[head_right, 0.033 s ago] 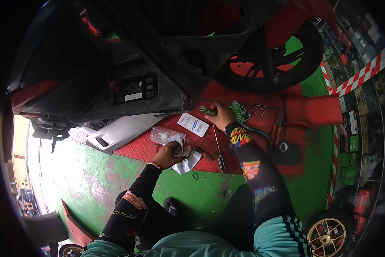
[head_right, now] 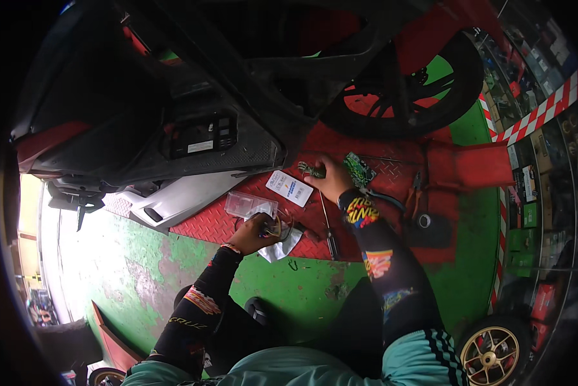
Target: The recorder is shown stripping wires and applying electrical tape to a wiring harness on a motorcycle.
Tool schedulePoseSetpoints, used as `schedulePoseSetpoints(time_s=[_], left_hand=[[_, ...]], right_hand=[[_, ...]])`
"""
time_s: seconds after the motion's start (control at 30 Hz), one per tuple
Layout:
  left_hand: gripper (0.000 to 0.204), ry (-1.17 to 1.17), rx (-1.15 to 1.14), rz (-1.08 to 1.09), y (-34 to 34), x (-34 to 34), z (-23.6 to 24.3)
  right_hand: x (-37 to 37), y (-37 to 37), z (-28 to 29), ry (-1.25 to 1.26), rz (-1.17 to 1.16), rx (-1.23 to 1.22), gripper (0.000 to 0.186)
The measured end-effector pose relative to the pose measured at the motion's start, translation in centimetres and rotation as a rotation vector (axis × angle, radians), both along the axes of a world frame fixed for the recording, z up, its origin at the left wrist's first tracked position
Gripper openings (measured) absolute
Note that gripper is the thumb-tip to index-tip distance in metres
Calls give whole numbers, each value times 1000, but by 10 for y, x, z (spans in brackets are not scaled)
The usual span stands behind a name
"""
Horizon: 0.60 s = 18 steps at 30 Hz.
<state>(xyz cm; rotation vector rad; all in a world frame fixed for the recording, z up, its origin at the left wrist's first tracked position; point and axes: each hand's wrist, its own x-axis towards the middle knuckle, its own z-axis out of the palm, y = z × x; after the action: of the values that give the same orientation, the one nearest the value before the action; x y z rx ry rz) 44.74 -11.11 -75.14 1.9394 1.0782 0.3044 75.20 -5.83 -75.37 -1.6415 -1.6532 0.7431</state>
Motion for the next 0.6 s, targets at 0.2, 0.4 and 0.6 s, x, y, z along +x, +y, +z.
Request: schedulePoseSetpoints(time_s=[0.2,0.4,0.6], left_hand=[[69,117,-42,28,2,12,10],[73,-892,-655,171,-16,55,91],[36,-786,-458,270,-19,53,107]], right_hand=[[-30,-81,80,162,22,216,37],[-40,-103,102,192,186,328,31],[-42,-106,110,148,279,325,34]])
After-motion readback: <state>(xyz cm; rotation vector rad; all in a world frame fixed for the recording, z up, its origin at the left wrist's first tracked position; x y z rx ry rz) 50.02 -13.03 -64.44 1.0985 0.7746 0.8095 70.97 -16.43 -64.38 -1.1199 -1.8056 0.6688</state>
